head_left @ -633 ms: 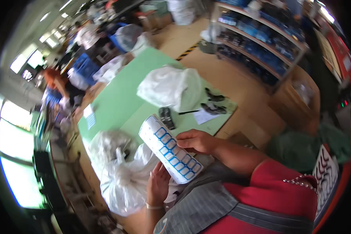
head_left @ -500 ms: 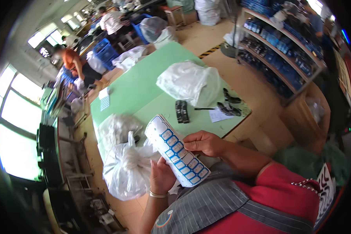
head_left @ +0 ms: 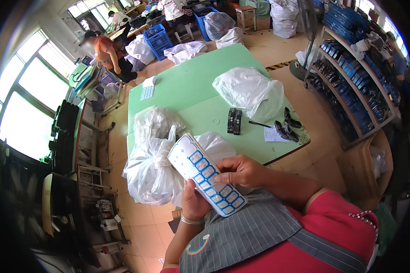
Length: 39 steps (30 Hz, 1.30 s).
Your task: Using a die-cutting machine to cut shoe components from white material and packing the finished pieces.
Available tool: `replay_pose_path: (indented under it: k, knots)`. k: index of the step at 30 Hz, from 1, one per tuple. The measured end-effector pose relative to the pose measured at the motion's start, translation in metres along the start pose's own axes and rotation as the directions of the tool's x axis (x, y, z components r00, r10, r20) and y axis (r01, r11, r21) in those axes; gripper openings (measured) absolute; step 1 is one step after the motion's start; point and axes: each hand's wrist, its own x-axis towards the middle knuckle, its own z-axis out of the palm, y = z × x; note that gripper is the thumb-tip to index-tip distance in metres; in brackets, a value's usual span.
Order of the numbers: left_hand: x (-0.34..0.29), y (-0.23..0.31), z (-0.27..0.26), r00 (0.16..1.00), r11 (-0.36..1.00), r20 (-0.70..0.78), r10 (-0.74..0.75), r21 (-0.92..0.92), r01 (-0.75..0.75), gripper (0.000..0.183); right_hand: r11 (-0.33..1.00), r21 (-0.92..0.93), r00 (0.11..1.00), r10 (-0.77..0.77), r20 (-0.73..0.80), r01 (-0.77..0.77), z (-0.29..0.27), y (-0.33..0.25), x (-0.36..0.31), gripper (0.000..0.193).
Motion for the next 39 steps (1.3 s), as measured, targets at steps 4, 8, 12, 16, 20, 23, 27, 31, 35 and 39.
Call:
replay_pose_path:
  k: [4,8,12,16,20,23,27,31,35,39]
  knots:
    - [-0.009,0.004,0.006,0.997,0.997,0.016,0.075,0.033,-0.075,0.059,0.994,0.083,0.989,-0.083,0.127,0.072,0.001,0.003,-0.008,0.038]
    - [-0.018,0.002,0.011,0.999,0.998,0.036,-0.028,-0.050,0.030,0.065,0.986,0.164,0.985,-0.012,0.170,-0.016,-0.002,0.002,-0.016,0.045]
    - [-0.023,0.003,0.014,0.984,0.999,0.179,-0.024,-0.021,0.028,0.071,0.978,0.206,0.990,-0.048,0.129,0.021,-0.003,0.010,-0.019,0.045]
    - [-0.022,0.006,0.033,0.999,0.987,0.033,0.016,0.162,-0.021,0.061,0.964,-0.078,0.959,-0.262,-0.110,0.254,-0.001,0.018,-0.020,0.041]
    - [-0.023,0.007,0.040,0.994,0.968,-0.021,0.109,0.228,-0.101,0.050,0.547,-0.735,0.781,-0.623,-0.039,0.400,0.005,0.009,-0.021,0.028]
    - [-0.023,0.010,0.030,0.989,0.919,0.016,0.148,0.368,-0.143,0.044,0.613,-0.669,0.801,-0.597,-0.045,0.420,0.010,0.006,-0.020,0.024]
    - [-0.024,0.012,0.017,0.987,0.888,0.038,0.156,0.432,-0.156,0.039,0.650,-0.649,0.834,-0.551,-0.044,0.395,0.008,0.009,-0.016,0.025]
    - [-0.023,0.015,0.021,0.981,0.842,0.051,0.189,0.505,-0.188,0.029,0.799,-0.504,0.905,-0.418,-0.076,0.327,0.004,0.014,-0.011,0.025]
    - [-0.019,0.018,0.021,0.976,0.831,0.046,0.211,0.518,-0.204,0.023,0.832,-0.469,0.922,-0.378,-0.087,0.297,0.004,0.012,-0.007,0.021]
    - [-0.017,0.019,0.024,0.980,0.845,0.026,0.198,0.501,-0.184,0.023,0.831,-0.485,0.912,-0.384,-0.146,0.273,0.004,0.015,-0.002,0.022]
